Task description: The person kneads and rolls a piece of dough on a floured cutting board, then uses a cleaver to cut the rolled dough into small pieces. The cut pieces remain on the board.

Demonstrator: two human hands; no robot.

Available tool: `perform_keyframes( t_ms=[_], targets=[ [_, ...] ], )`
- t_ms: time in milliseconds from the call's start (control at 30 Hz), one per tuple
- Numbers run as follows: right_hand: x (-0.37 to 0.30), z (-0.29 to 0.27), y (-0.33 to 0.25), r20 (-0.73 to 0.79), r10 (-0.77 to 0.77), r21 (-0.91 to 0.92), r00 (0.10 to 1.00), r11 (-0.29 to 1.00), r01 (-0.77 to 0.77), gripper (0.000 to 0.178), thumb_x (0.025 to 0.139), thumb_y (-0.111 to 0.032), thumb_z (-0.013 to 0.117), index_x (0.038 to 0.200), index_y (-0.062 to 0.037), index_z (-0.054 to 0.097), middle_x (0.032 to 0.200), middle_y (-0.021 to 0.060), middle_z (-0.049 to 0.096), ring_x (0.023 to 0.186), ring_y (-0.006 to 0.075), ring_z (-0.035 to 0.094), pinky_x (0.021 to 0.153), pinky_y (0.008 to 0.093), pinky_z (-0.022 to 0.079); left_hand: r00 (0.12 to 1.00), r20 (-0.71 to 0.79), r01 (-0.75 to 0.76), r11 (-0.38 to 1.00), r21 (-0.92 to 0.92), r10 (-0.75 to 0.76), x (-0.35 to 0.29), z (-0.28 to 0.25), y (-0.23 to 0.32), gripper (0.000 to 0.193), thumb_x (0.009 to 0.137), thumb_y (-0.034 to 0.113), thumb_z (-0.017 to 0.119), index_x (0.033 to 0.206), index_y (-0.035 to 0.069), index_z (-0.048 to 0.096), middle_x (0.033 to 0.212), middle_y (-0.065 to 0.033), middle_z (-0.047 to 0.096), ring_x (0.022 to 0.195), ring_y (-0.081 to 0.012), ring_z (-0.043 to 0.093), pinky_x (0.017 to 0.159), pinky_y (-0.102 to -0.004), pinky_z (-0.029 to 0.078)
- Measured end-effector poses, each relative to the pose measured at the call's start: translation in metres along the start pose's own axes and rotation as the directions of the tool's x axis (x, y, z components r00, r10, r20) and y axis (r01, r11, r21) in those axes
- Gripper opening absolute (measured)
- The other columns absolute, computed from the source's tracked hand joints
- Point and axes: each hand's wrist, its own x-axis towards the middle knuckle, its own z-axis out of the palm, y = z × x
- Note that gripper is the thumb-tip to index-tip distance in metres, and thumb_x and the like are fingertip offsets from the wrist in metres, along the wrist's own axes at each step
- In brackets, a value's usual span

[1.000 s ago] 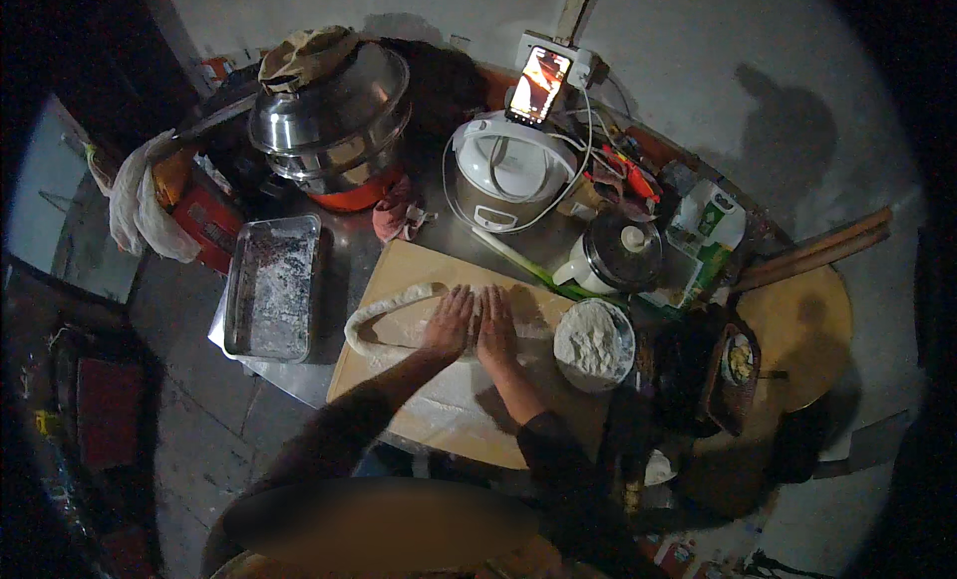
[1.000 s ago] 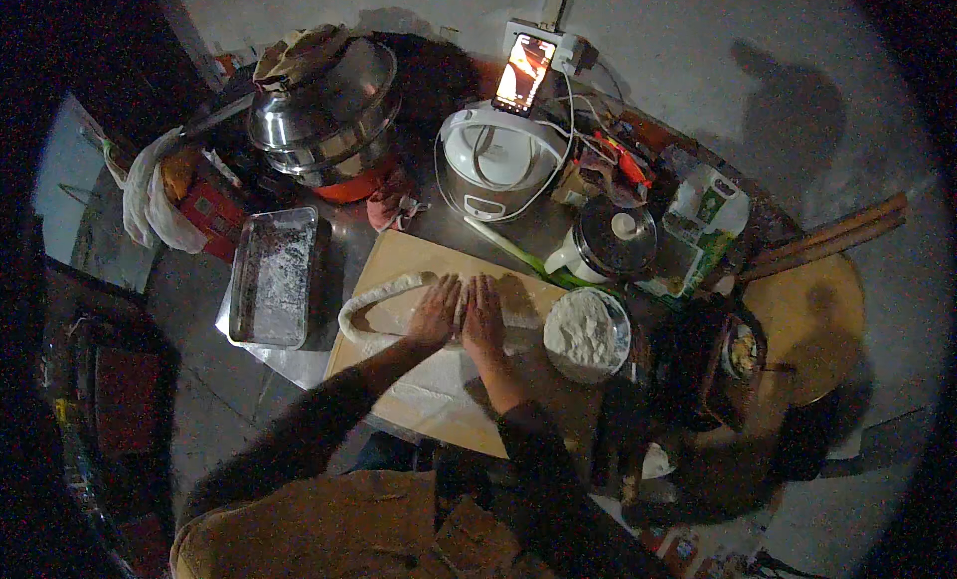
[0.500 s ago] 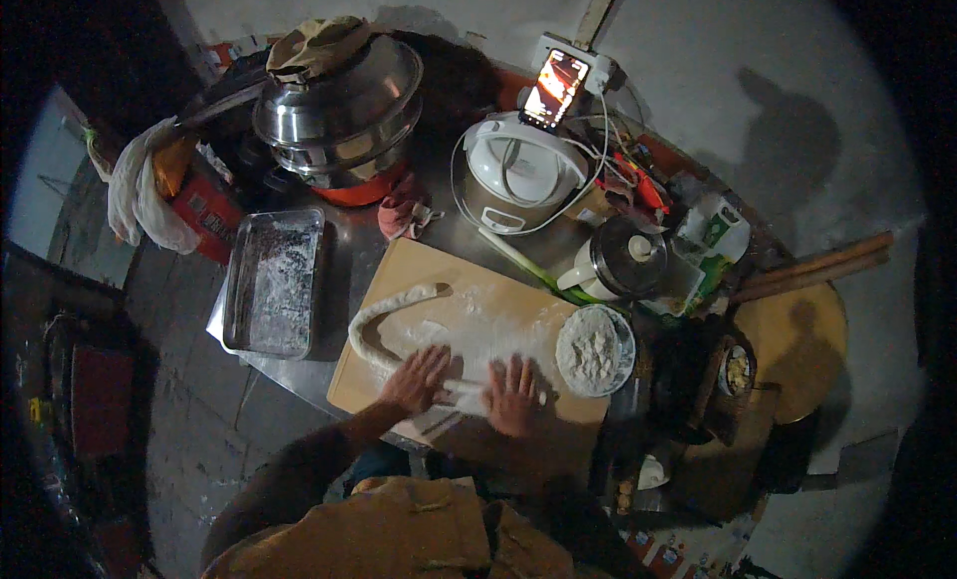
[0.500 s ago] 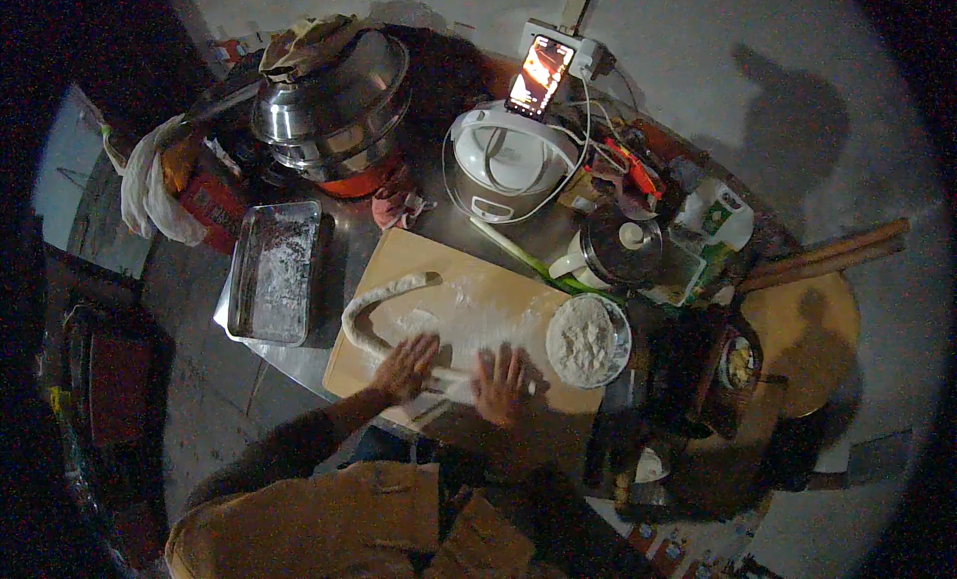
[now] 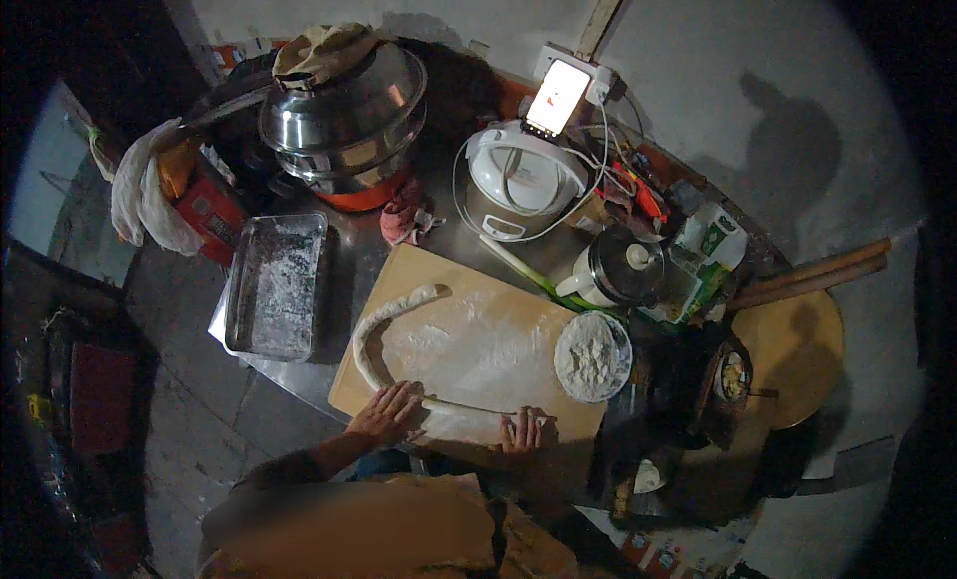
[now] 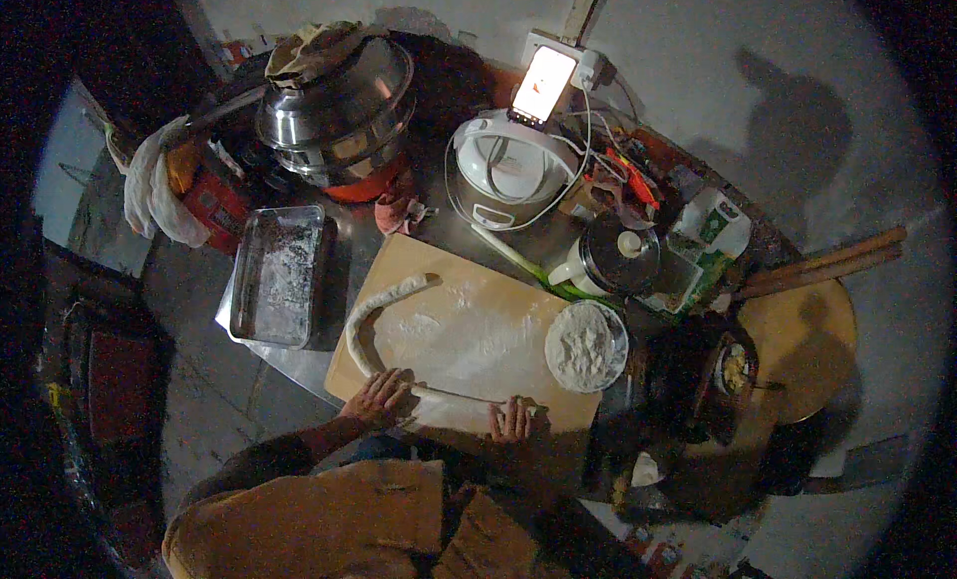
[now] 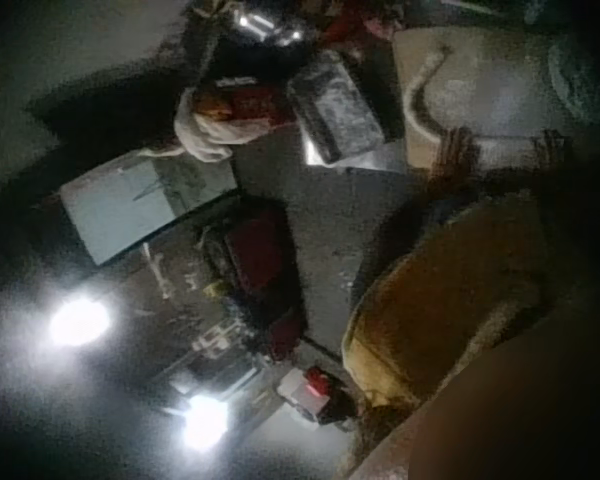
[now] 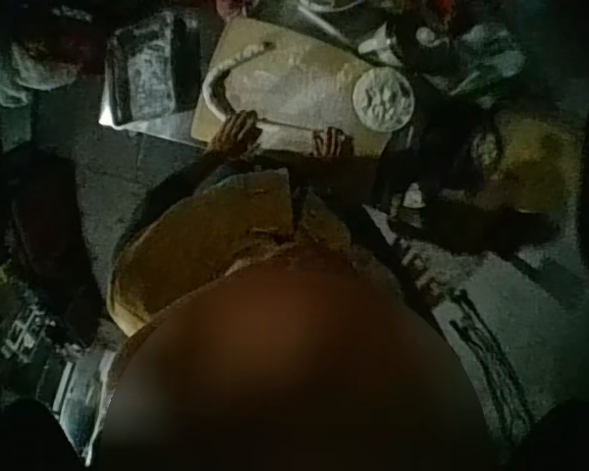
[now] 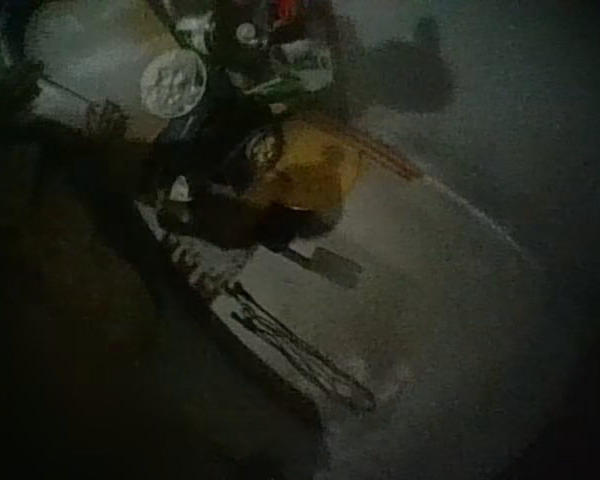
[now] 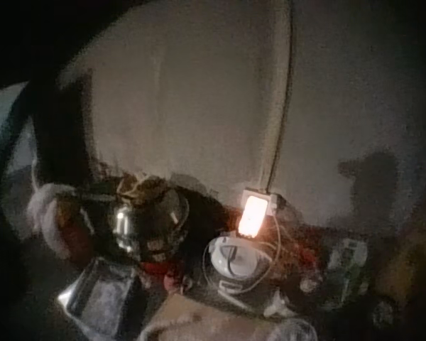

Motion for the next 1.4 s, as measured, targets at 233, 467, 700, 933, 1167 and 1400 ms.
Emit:
perform_keyframes(
  t_ms=[233, 467, 700, 933, 1167, 1400],
  targets=[
    [0.120, 0.041, 0.051, 0.579, 0.173, 0.190, 0.797, 0.921, -0.339, 0.070, 0.087, -0.033, 0.060, 0.141, 0.0039, 0.035, 0.148, 0.0265, 0.029, 0.136, 0.0435, 0.028, 0.110, 0.0521, 0.026, 0.959, -0.262, 0.136, 0.988, 0.076, -0.112, 0.089, -0.019, -0.053, 0.080, 0.085, 0.044, 0.059, 0.143, -0.005, 0.030, 0.152, -0.0226, 0.025, 0.141, -0.0383, 0.023, 0.115, -0.0500, 0.020],
    [0.104, 0.051, 0.068, 0.537, -0.023, 0.367, 0.844, 0.906, -0.209, 0.062, 0.090, -0.033, 0.055, 0.139, 0.0010, 0.039, 0.144, 0.0251, 0.037, 0.134, 0.0410, 0.033, 0.110, 0.0543, 0.026, 0.993, -0.113, 0.060, 0.981, 0.185, -0.039, 0.088, -0.020, -0.062, 0.085, 0.082, 0.046, 0.062, 0.144, -0.001, 0.029, 0.151, -0.0204, 0.028, 0.139, -0.0360, 0.029, 0.115, -0.0477, 0.022],
    [0.018, -0.021, 0.005, 0.257, -0.005, 0.001, 0.966, 1.000, 0.005, 0.063, 0.087, -0.035, 0.054, 0.136, 0.0015, 0.044, 0.143, 0.0328, 0.034, 0.133, 0.0450, 0.034, 0.110, 0.0581, 0.024, 0.997, -0.081, -0.015, 0.998, 0.060, 0.020, -0.015, 0.002, -0.020, 0.077, 0.079, 0.035, 0.068, 0.139, -0.002, 0.036, 0.147, -0.0229, 0.034, 0.137, -0.0379, 0.033, 0.113, -0.0501, 0.025],
    [0.153, 0.087, 0.051, 0.565, 0.323, 0.094, 0.759, 0.889, -0.448, 0.076, 0.088, -0.041, 0.059, 0.141, 0.0065, 0.031, 0.150, 0.0232, 0.029, 0.141, 0.0356, 0.024, 0.111, 0.0490, 0.027, 0.940, -0.340, 0.121, 0.956, 0.266, -0.024, 0.089, -0.019, -0.090, 0.078, 0.082, 0.034, 0.064, 0.141, -0.006, 0.032, 0.149, -0.0255, 0.029, 0.136, -0.0449, 0.029, 0.113, -0.0525, 0.023],
    [0.067, 0.072, 0.032, 0.437, -0.096, 0.487, 0.894, 0.861, -0.146, 0.058, 0.091, -0.036, 0.055, 0.139, -0.0054, 0.044, 0.149, 0.0130, 0.036, 0.141, 0.0326, 0.026, 0.114, 0.0453, 0.025, 0.998, -0.044, 0.057, 0.987, 0.151, -0.051, 0.064, -0.019, -0.069, 0.070, 0.087, 0.031, 0.060, 0.144, 0.005, 0.032, 0.151, -0.0110, 0.032, 0.139, -0.0293, 0.030, 0.114, -0.0482, 0.023],
    [0.054, 0.005, -0.022, 0.555, 0.187, 0.267, 0.811, 0.883, -0.386, 0.071, 0.088, -0.045, 0.055, 0.140, 0.0008, 0.040, 0.149, 0.0235, 0.031, 0.142, 0.0392, 0.021, 0.113, 0.0558, 0.018, 0.975, 0.060, 0.207, 0.975, 0.074, -0.212, 0.008, 0.000, -0.038, 0.079, 0.084, 0.041, 0.064, 0.146, 0.004, 0.030, 0.154, -0.0151, 0.025, 0.142, -0.0325, 0.025, 0.114, -0.0489, 0.021]
  ],
)
